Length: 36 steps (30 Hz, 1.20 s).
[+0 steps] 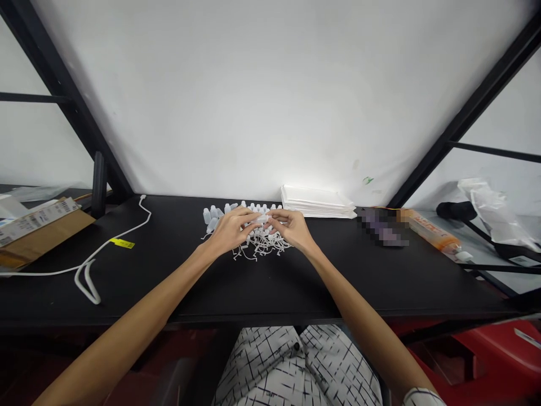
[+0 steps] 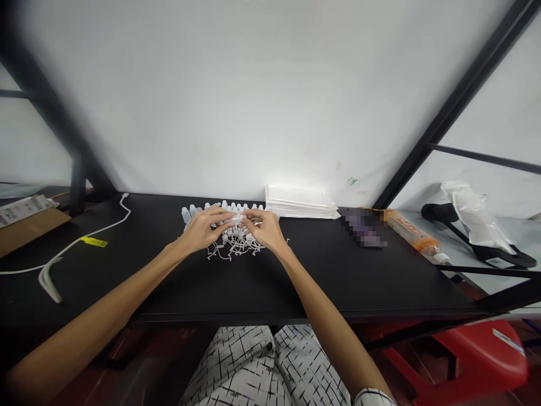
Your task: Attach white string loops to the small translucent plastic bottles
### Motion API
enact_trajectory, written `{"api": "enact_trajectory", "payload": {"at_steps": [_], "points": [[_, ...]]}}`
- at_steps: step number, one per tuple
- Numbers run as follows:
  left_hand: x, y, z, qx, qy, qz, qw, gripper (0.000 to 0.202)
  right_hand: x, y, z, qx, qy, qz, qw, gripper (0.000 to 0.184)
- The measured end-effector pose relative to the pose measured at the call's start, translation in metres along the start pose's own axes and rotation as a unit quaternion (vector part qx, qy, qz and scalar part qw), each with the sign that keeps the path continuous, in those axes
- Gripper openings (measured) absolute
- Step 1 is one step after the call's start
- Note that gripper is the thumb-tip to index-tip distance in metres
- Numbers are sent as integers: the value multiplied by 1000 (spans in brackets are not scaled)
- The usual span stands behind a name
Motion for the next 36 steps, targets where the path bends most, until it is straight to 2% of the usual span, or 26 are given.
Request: {"api": "enact_trajectory", "payload": {"at_steps": [11,16,19,24,26,31,36], "points": [[5,-3,2,48,84,64,993,21,0,0,3,34,75,141,987,39],[11,-2,2,43,72,137,987,23,1,1,5,40,91,147,984,38],[16,1,2,25,18,147,989,24,2,2,6,35,66,112,991,36],[19,5,0,-10,-61,81,995,26,0,3,4,3,-6,12,1000,29],[18,7,-1,-12,-62,70,996,27,-1,3,2,1,-19,-30,999,26],[14,8,-3,25,-30,60,997,25,0,1,0,4,-22,-103,994,26],[11,7,-3,22,-16,70,997,22,-4,2,-1,4,-31,-181,983,22]]}}
Point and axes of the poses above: each hand's wrist, its own z-axis towards the middle knuckle, its own y-axis out of the palm, x = y × z, the point moved 1 cm from there along z, towards the middle knuckle, and after that the axes turned 4 degrees about -y, right-handed, at the moved point
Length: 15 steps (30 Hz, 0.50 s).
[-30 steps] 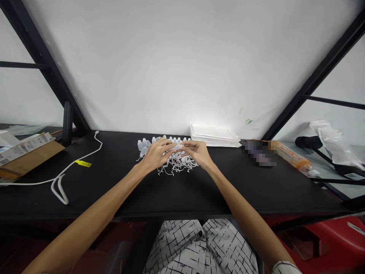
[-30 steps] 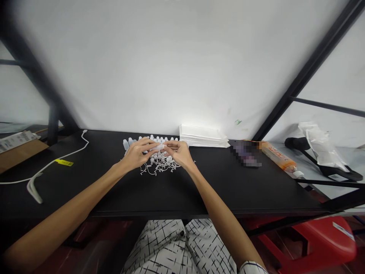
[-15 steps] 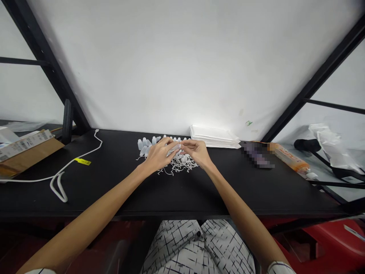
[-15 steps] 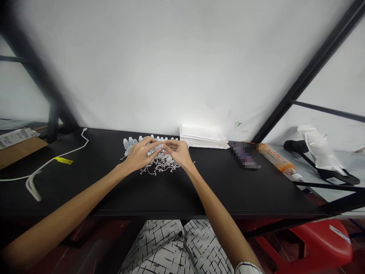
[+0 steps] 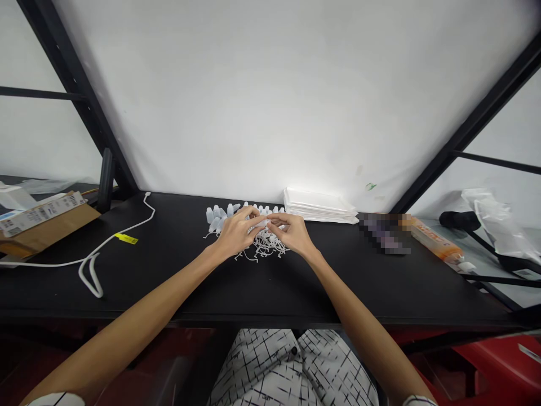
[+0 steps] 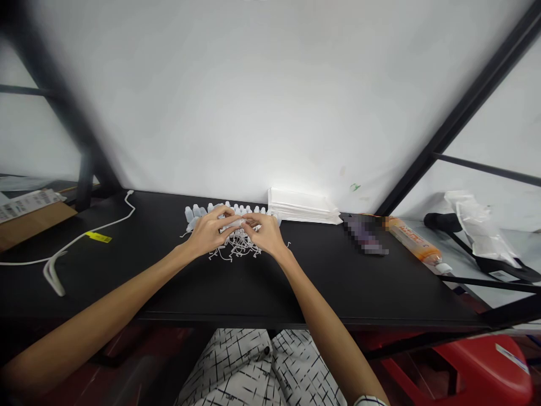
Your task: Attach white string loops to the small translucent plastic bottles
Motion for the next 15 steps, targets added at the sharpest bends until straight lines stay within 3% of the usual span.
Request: {"api": "enact_trajectory", "payload": {"at_steps": [4,8,11,15], "points": [[0,0,3,-37,-35,-13,999,22,-4,-5,4,-2,29,14,999,27],[0,0,5,-67,-71,-65,993,25,5,-22,8,69,57,45,995,34],[-2,-2,6,-60,-97,-78,990,26,18,-37,8,87,73,-34,993,25],[-3,-6,7,-58,-126,-78,987,24,30,-50,6,8,101,-211,972,15]]}}
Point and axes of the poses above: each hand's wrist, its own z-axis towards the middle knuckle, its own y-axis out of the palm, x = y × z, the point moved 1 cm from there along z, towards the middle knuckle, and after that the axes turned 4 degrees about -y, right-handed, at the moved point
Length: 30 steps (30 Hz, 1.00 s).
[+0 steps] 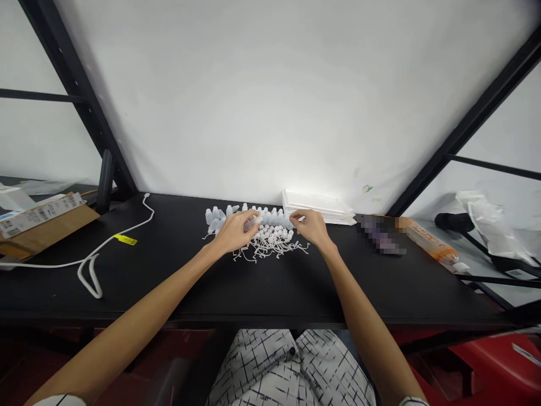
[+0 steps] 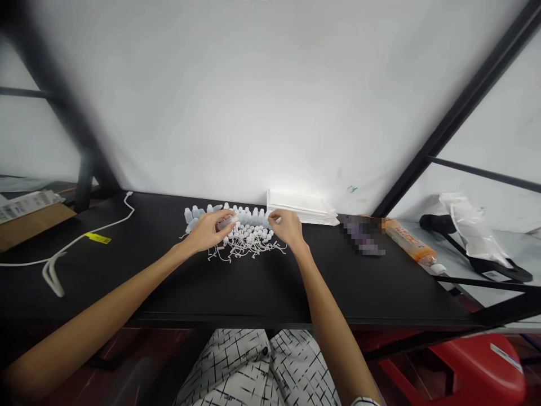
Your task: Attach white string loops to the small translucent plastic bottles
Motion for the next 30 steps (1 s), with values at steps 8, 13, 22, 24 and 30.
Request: {"api": "enact_trajectory", "payload": {"at_steps": [8,13,22,24,30], "points": [[4,-5,0,-73,-35,-54,995,20,1,-1,-2,-139,-16,-126,982,15],[7,-7,-2,-88,-54,-104,989,10,1,1,-3,-138,-17,-169,976,15],[9,1,0,-120,-182,-380,899,28,-11,-16,-4,-14,-32,35,999,14],[10,3,0,-110,-195,-404,887,29,-21,-13,-6,-6,-47,168,985,16],[13,5,-2,-101,-205,-415,881,27,-44,10,-12,-45,-51,357,932,28]]}}
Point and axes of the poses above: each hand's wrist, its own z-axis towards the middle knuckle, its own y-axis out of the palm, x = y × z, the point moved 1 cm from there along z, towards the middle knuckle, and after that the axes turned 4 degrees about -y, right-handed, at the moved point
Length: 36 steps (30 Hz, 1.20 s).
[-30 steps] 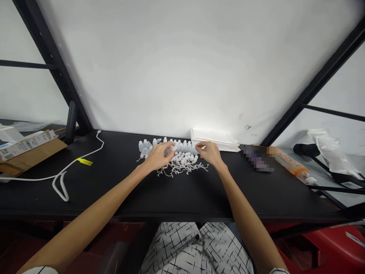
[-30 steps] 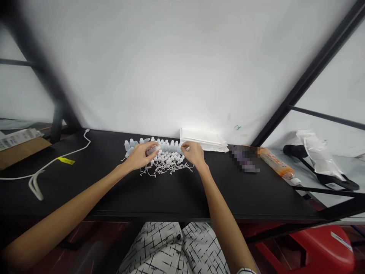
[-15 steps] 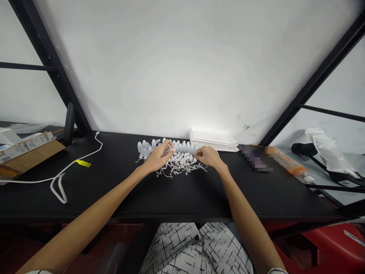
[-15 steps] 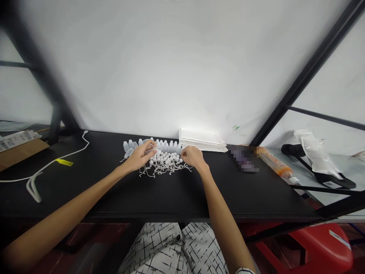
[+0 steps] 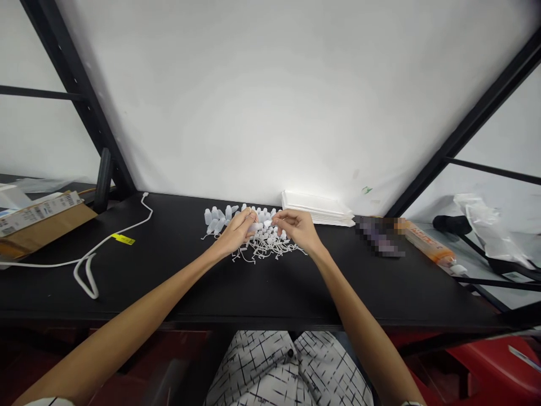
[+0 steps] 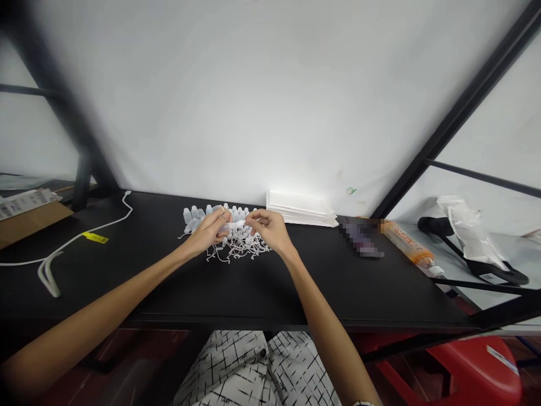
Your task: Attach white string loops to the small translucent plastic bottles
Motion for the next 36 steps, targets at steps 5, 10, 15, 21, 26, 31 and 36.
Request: {"api": "enact_trajectory", "payload": {"at_steps": [5,10,15,21,26,31,36], "points": [[-1,1,-2,-4,1,4,1000,26,2,9,-2,-27,20,49,998,32],[-1,2,-4,1,17,43,999,28,3,13,-4,-49,32,82,995,30],[1,0,-6,72,63,127,987,30,2,18,-6,-51,25,106,993,31],[-1,-3,-6,92,89,160,979,30,5,24,-8,-51,17,115,992,35],[-2,-4,-6,107,106,193,970,29,12,29,-9,-55,9,89,994,35],[-1,-1,-8,101,130,260,951,29,16,31,-12,-76,18,-22,997,43],[-2,1,-9,83,129,287,946,29,17,34,-14,-63,34,-50,996,50]]}}
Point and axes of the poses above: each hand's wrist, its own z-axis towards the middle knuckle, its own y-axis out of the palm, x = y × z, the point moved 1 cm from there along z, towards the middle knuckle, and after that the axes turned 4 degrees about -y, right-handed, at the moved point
